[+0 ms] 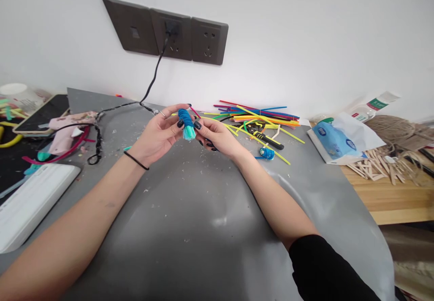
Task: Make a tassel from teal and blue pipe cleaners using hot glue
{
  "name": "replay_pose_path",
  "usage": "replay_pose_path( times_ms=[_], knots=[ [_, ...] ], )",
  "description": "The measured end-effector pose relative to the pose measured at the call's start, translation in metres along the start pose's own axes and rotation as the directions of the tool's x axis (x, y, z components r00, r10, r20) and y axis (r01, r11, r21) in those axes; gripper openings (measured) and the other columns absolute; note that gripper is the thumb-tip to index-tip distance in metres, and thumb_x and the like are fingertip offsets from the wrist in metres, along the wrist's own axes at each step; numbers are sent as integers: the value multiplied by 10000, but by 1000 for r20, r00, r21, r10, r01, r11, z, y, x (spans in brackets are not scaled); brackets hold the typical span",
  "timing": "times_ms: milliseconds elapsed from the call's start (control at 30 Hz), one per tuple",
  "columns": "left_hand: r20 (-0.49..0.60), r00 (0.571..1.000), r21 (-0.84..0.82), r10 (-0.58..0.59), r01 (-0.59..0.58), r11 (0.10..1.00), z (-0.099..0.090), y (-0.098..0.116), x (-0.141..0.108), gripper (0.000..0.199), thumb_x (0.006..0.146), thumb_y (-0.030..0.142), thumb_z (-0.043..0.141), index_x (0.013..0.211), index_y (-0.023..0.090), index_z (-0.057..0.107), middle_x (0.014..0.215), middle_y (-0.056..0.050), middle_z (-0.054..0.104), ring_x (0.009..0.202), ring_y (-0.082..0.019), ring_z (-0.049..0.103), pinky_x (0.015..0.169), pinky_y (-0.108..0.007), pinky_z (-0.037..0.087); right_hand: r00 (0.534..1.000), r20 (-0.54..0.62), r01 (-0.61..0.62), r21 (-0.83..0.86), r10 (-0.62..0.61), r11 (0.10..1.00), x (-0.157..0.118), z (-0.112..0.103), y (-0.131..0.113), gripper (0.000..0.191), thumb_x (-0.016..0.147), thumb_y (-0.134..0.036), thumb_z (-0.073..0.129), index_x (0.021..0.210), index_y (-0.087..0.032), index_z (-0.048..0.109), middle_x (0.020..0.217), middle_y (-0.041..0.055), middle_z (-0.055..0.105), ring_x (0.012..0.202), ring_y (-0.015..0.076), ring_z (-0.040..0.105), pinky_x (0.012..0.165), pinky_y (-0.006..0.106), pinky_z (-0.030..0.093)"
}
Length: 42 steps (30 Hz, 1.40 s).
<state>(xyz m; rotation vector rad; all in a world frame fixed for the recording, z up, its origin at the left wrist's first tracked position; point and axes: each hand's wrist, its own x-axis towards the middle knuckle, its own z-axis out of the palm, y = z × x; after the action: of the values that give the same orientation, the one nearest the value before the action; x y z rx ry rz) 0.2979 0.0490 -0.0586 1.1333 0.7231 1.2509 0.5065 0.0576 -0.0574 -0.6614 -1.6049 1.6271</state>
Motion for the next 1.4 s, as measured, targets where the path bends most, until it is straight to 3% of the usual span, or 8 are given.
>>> replay_pose_path(
  times_ms=[300,433,533,700,833,1033,1267,1400],
  knots=[
    [1,1000,2,29,-29,1000,5,1,-3,543,763,459,1025,1236,321,797,1084,-44,824,930,-227,743,704,-317,631,991,92,-106,124,95,987,3,1,7,621,853,-777,812,897,-192,609,837,21,756,597,90,598,468,192,434],
    [33,999,15,32,-32,999,6,3,-4,569,759,526,1010,1245,341,779,1062,-52,813,791,-214,691,531,-283,523,990,106,-111,172,94,979,1,6,4,509,959,-667,772,919,-176,643,874,40,779,531,63,461,456,196,375],
    [36,999,38,22,-23,999,5,4,-6,571,779,543,991,1272,359,773,1113,-53,814,767,-199,675,522,-272,479,988,134,-109,218,81,970,-2,9,2,447,1007,-608,749,938,-180,639,799,8,732,487,53,320,438,192,295],
    [27,999,53,18,-19,998,4,1,-7,608,790,528,981,1337,377,764,1184,-51,819,874,-229,723,622,-308,551,988,135,-111,301,73,947,-4,11,1,412,1003,-568,777,941,-202,597,684,-57,579,487,59,269,441,173,260],
    [28,998,33,60,-60,998,8,1,-6,589,766,493,1004,1305,376,795,1171,-35,825,1108,-265,762,860,-356,644,992,119,-80,347,40,934,-3,12,1,398,978,-535,813,962,-188,618,688,-72,509,506,53,269,456,162,284],
    [55,996,24,66,-67,997,11,6,-6,632,731,460,1035,1316,387,809,1297,-39,821,1321,-299,719,1098,-422,609,993,26,-118,343,116,932,-2,15,-2,347,1002,-472,792,924,-195,597,704,-72,501,503,51,296,453,169,291],
    [88,993,101,77,-86,991,9,6,-7,707,810,442,984,1465,363,731,1341,-64,811,1348,-297,709,1115,-404,588,986,-34,-143,342,165,929,-2,17,-7,357,1001,-448,791,880,-199,567,700,-75,494,500,48,310,453,180,280],
    [68,992,163,107,-117,980,10,4,-7,735,852,424,942,1528,306,679,1378,-109,795,1352,-309,711,1126,-402,582,985,-42,-137,371,164,918,-2,17,-7,295,987,-412,810,981,-202,603,719,-82,500,499,48,311,453,183,273]
  ],
)
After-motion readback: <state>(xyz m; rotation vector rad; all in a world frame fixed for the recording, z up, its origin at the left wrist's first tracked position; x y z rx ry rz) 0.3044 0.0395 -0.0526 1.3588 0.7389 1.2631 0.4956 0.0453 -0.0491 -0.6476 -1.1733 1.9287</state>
